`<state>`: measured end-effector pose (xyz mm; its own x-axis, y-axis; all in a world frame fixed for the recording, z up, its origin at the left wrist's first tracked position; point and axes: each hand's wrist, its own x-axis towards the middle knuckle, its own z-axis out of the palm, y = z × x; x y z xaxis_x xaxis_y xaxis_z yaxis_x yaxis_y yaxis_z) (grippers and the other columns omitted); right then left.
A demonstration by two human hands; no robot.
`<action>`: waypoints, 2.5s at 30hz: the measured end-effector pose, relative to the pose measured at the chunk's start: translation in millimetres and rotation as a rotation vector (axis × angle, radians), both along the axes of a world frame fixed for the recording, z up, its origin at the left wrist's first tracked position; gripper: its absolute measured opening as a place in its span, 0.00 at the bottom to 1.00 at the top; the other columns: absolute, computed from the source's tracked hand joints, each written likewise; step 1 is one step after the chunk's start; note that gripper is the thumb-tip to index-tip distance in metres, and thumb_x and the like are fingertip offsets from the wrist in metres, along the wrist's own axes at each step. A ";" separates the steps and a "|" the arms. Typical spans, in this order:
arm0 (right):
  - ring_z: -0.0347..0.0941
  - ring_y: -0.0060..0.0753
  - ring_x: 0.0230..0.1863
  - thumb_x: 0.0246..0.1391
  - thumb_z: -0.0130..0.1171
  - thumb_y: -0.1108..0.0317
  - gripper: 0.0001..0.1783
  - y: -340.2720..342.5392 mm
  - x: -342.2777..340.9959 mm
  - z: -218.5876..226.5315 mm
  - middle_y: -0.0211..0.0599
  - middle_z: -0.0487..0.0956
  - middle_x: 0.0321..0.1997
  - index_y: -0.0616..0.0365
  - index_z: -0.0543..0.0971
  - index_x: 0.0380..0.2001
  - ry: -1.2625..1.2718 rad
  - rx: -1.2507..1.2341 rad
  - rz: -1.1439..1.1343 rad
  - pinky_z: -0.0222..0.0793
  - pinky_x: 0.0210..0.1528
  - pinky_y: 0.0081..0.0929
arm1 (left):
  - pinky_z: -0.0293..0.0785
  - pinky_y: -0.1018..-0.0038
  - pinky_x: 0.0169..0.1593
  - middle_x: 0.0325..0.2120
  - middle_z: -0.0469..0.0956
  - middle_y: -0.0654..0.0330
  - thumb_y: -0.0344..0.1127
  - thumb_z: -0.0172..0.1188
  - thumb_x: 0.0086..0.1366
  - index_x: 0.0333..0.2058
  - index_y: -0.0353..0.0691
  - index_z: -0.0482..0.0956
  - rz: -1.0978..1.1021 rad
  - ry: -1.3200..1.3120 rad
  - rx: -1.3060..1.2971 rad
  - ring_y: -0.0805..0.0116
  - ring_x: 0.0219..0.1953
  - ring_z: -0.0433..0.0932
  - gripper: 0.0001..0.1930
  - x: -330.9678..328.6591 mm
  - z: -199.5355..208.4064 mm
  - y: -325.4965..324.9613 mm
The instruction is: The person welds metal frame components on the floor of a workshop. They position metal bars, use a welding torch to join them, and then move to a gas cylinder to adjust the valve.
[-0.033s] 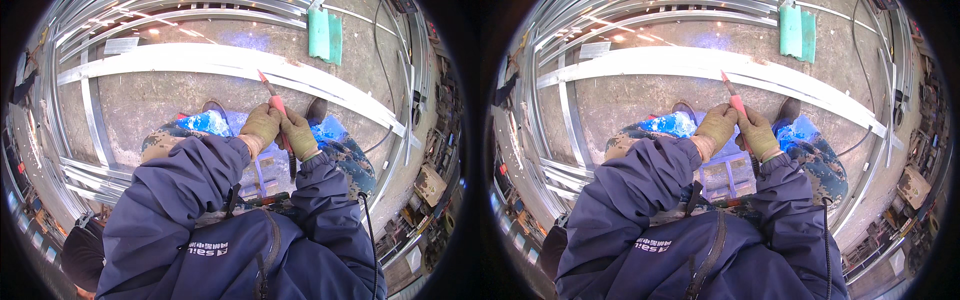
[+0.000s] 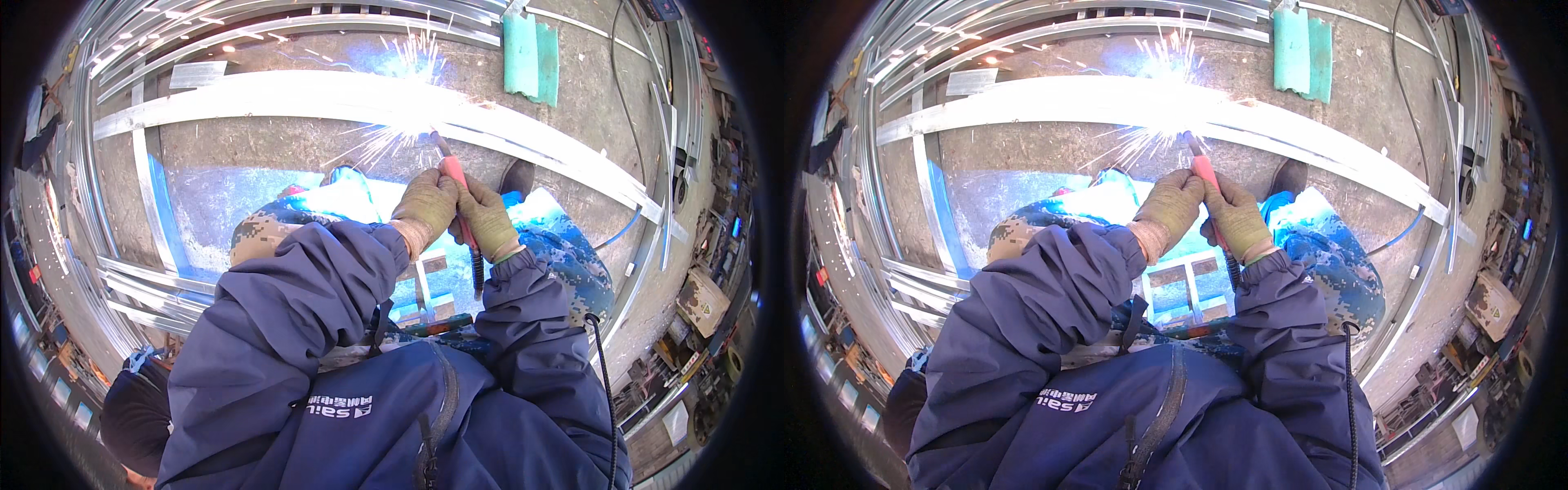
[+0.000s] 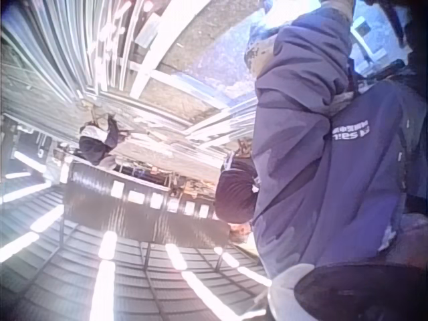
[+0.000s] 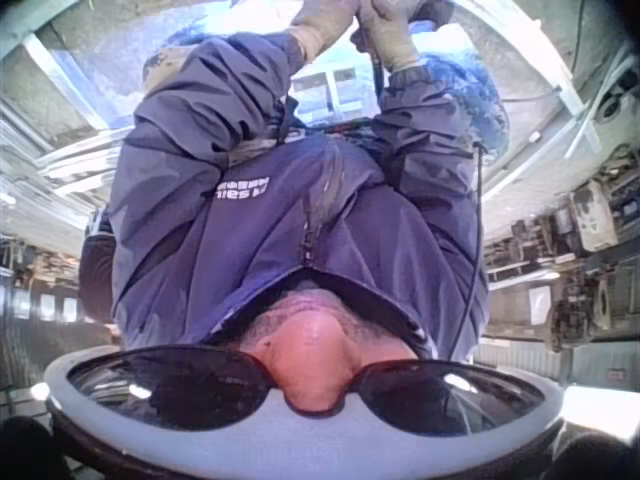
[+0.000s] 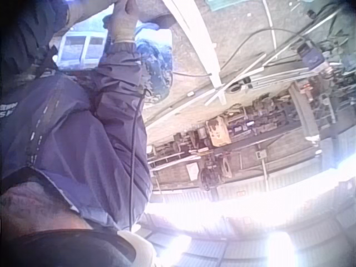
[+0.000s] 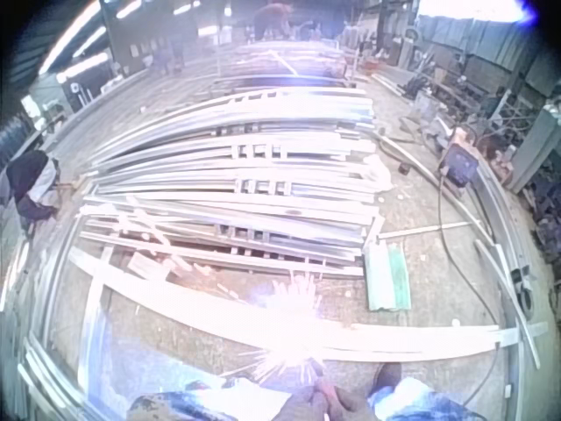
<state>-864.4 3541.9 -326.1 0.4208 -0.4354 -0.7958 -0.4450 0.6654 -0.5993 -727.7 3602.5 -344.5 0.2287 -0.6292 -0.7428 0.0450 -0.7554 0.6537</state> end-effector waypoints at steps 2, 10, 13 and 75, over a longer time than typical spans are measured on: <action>0.73 0.21 0.18 0.72 0.56 0.51 0.23 0.1 -0.3 -1.6 0.30 0.78 0.24 0.59 0.79 0.56 0.021 -0.013 0.024 0.66 0.18 0.22 | 0.75 0.61 0.49 0.37 0.82 0.47 0.44 0.49 0.74 0.50 0.31 0.80 0.001 -0.006 0.014 0.56 0.40 0.80 0.21 0.2 -0.2 -0.2; 0.73 0.22 0.16 0.72 0.54 0.49 0.23 -0.1 -1.4 -6.2 0.33 0.79 0.21 0.59 0.80 0.51 0.052 -0.031 0.066 0.66 0.18 0.23 | 0.75 0.62 0.50 0.37 0.83 0.48 0.43 0.49 0.75 0.51 0.31 0.80 0.017 0.067 0.036 0.58 0.40 0.80 0.21 4.7 7.5 -1.0; 0.73 0.22 0.17 0.72 0.54 0.48 0.24 -1.2 1.1 0.3 0.32 0.79 0.23 0.58 0.79 0.55 0.029 -0.029 0.053 0.67 0.18 0.23 | 0.75 0.63 0.49 0.37 0.83 0.50 0.44 0.49 0.76 0.52 0.31 0.79 0.058 0.097 -0.013 0.60 0.40 0.80 0.21 1.1 2.4 -0.2; 0.71 0.20 0.18 0.72 0.56 0.53 0.26 -13.4 27.6 2.4 0.28 0.78 0.26 0.54 0.75 0.66 0.037 -0.034 -0.088 0.65 0.19 0.21 | 0.78 0.64 0.41 0.33 0.82 0.54 0.45 0.51 0.76 0.47 0.37 0.80 0.093 0.001 -0.043 0.63 0.34 0.81 0.18 8.0 -9.2 -14.8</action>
<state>-836.8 3528.5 -323.7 0.3505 -0.4963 -0.7943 -0.4077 0.6827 -0.6065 -719.7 3587.7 -353.6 0.2868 -0.6362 -0.7162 0.1147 -0.7194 0.6850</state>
